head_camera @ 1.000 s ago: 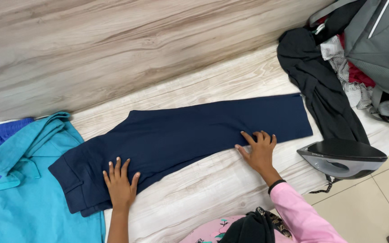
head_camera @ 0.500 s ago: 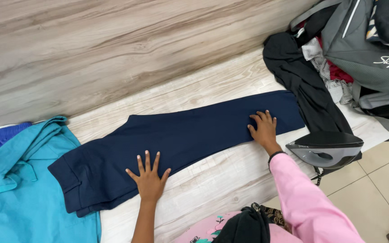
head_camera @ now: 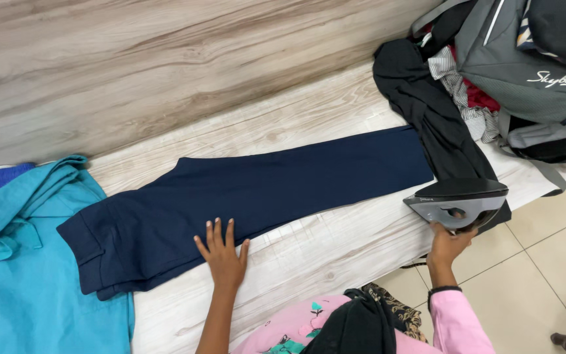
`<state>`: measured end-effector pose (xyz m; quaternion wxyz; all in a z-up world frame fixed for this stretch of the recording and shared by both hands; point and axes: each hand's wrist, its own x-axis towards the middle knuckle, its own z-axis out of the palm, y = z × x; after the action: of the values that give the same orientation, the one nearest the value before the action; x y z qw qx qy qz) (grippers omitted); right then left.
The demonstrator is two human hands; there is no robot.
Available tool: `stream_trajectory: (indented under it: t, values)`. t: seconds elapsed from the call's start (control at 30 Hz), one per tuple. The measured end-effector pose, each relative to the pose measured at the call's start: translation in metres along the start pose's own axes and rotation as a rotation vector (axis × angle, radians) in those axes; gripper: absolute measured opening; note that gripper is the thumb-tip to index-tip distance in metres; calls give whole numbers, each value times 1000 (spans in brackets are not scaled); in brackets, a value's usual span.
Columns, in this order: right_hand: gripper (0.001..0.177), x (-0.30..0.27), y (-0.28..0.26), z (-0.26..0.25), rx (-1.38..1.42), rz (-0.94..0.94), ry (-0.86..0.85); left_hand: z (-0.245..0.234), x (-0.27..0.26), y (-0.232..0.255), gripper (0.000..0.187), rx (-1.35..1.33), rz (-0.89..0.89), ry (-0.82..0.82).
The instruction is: The person irons a pair of dark blue trousers on a bed. They lay the trousers flat, smooth the fabric, and use an iron to press both legs and the waist area. The person repeatedly adjusts the trousers and irons different sections until the garment is smooth.
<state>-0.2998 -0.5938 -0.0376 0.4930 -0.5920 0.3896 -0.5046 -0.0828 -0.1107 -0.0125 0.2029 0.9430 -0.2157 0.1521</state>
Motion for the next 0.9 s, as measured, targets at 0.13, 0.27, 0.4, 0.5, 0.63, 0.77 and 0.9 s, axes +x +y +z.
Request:
stream_trajectory:
  t: [0.13,0.27,0.4,0.5,0.63,0.77,0.9]
  values:
    - [57,24,-30,16,1,20,-99,12,17,25,63,-20,46,-61]
    - [43,30,-78,62,-387,44,-441,20,32,40,61,-25,19,-145]
    - [67,-2,-105,148,-493,174,-821,37,57,57,57,-194,-14,-168]
    - [71,-48,-119,194,-660,-287,-984,47,75,64,55,-207,6,-220]
    - [66,-96,-138,231,-1041,-428,-1095,63,89,68,55,-273,-3,-270]
    - [64,-94,-146,249,-1091,-526,-1087,68,89,79,62,-92,22,-287]
    - [63,-77,-138,276,-1089,-588,-1025,65,88,86,65,49,35,-266]
